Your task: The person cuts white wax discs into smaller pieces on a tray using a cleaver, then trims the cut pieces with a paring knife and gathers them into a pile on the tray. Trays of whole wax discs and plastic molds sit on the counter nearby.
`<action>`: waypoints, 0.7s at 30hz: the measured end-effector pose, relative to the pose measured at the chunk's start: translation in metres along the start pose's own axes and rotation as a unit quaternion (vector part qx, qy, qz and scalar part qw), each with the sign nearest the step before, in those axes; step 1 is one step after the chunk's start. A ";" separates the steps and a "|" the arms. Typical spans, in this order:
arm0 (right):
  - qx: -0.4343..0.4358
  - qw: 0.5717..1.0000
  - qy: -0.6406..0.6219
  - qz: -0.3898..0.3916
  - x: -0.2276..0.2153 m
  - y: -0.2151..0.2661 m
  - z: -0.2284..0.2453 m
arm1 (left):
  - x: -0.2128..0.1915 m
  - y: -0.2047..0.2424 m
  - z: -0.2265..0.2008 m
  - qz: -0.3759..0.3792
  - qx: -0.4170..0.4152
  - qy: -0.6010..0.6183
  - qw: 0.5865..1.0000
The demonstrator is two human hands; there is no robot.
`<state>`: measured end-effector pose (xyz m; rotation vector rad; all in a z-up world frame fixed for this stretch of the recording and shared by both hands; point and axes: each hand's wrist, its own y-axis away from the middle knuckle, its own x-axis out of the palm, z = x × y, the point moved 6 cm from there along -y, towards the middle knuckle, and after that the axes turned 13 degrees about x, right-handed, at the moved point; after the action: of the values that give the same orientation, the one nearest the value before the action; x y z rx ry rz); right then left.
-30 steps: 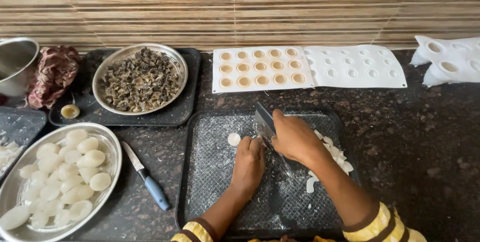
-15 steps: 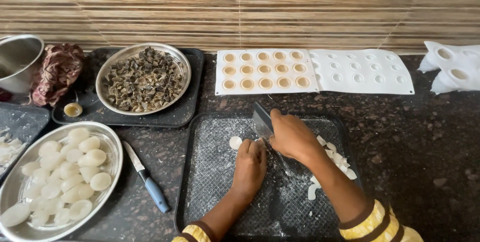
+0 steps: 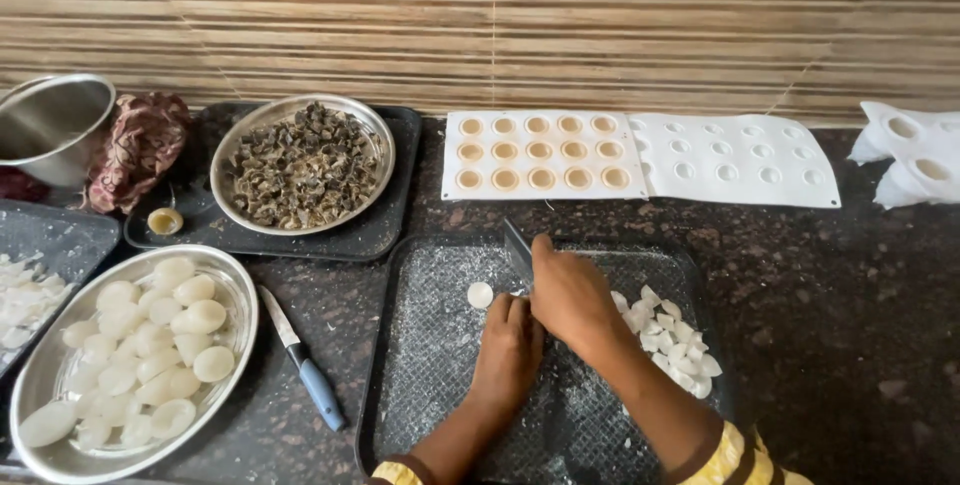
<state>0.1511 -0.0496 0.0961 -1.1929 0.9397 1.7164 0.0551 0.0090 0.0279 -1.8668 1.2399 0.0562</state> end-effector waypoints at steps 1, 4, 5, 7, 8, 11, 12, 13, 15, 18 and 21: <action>-0.002 1.000 -0.001 -0.002 0.000 0.000 0.002 | 0.000 -0.001 0.002 -0.001 0.002 -0.002 1.000; 0.008 1.000 0.005 -0.003 0.005 0.001 -0.001 | 0.002 0.000 0.010 0.008 -0.073 0.028 0.997; 0.005 1.000 0.011 -0.012 0.007 0.000 -0.002 | 0.002 -0.001 0.010 0.017 -0.092 0.032 0.995; 0.003 1.000 0.017 -0.024 0.004 -0.003 -0.007 | 0.005 -0.001 0.012 0.027 -0.109 0.036 0.993; 0.034 0.999 -0.014 0.014 0.003 -0.006 -0.013 | 0.004 -0.002 0.011 0.012 -0.068 -0.006 0.998; 0.089 0.992 -0.061 0.069 -0.001 -0.012 -0.039 | -0.007 -0.006 0.003 -0.055 -0.007 -0.039 0.998; 0.114 0.987 -0.078 0.085 -0.001 -0.015 -0.050 | -0.016 -0.008 -0.001 -0.105 0.015 -0.029 0.994; 0.116 0.986 -0.079 0.086 0.002 -0.012 -0.059 | -0.018 -0.008 -0.002 -0.104 0.014 -0.028 0.994; 0.079 0.993 -0.090 0.009 -0.005 -0.008 -0.075 | -0.012 -0.010 0.004 -0.058 -0.063 0.047 0.995; 0.125 0.987 -0.102 0.003 -0.031 0.028 -0.072 | -0.005 -0.009 0.007 -0.081 0.006 0.012 0.997; 0.142 0.984 -0.112 0.005 -0.048 0.051 -0.068 | 0.002 -0.013 0.019 -0.038 0.006 -0.039 0.998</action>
<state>0.1373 -0.1407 0.1299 -0.7938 1.0127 1.6191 0.0737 0.0216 0.0234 -1.8829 1.1118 0.0805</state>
